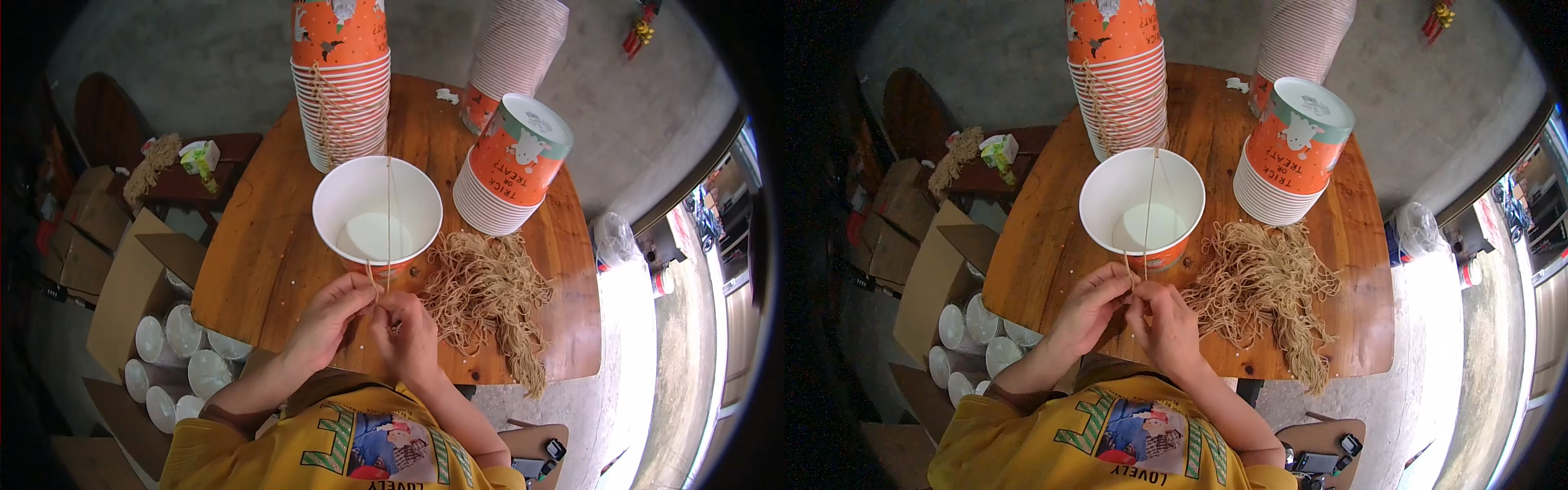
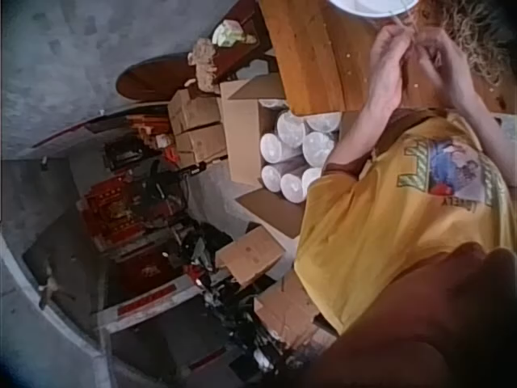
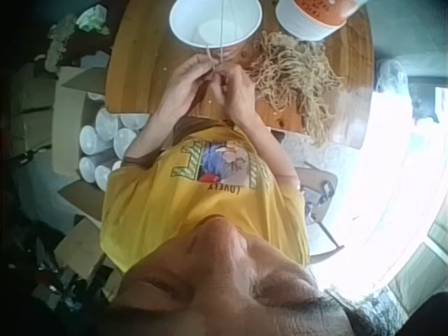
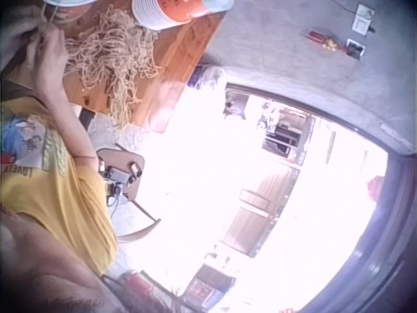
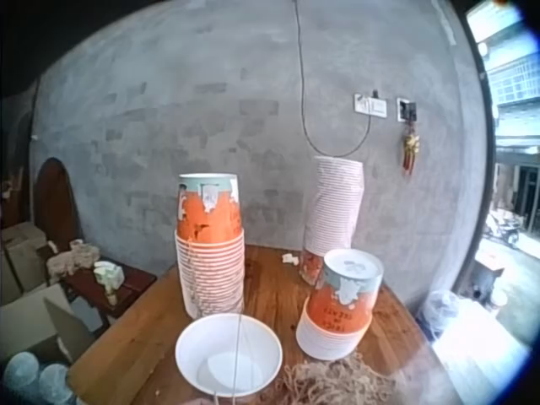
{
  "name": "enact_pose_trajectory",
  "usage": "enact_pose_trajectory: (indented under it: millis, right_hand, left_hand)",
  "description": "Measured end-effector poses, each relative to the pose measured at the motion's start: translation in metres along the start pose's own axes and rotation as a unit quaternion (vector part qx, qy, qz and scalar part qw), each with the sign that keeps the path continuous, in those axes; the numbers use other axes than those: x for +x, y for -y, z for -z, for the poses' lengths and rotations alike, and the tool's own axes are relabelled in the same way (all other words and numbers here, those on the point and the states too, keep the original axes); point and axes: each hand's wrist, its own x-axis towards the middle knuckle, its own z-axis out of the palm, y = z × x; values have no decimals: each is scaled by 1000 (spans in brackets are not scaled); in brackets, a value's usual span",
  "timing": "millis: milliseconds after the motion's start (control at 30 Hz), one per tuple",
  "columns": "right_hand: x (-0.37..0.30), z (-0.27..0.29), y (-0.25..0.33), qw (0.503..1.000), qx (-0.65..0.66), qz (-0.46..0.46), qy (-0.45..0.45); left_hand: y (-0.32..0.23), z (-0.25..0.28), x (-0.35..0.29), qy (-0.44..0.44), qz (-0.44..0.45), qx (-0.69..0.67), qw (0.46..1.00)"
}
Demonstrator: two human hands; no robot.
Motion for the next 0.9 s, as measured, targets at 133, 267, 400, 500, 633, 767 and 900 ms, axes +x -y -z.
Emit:
enact_pose_trajectory:
  millis: [133,267,400,500,633,767,900]
  right_hand:
    - [0,2,1,999,-9,42,32]
    - [2,3,0,990,-24,122,63]
    - [7,5,0,983,-20,166,79]
    - [10,9,-2,979,-12,180,90]
    - [12,17,-4,970,-47,182,155]
    - [16,15,-2,965,-50,206,156]
    - [18,10,-5,963,-52,214,159]
  left_hand:
    - [-1,-4,-1,-23,14,-25,999]
    - [-2,0,2,-21,9,-42,999]
    - [-11,-6,9,-57,-3,-36,998]
    - [-13,-4,14,-61,-23,-14,998]
    - [-20,4,18,-66,-37,26,997]
    - [-22,6,21,-85,-34,45,995]
    - [-20,9,23,-110,-54,100,987]
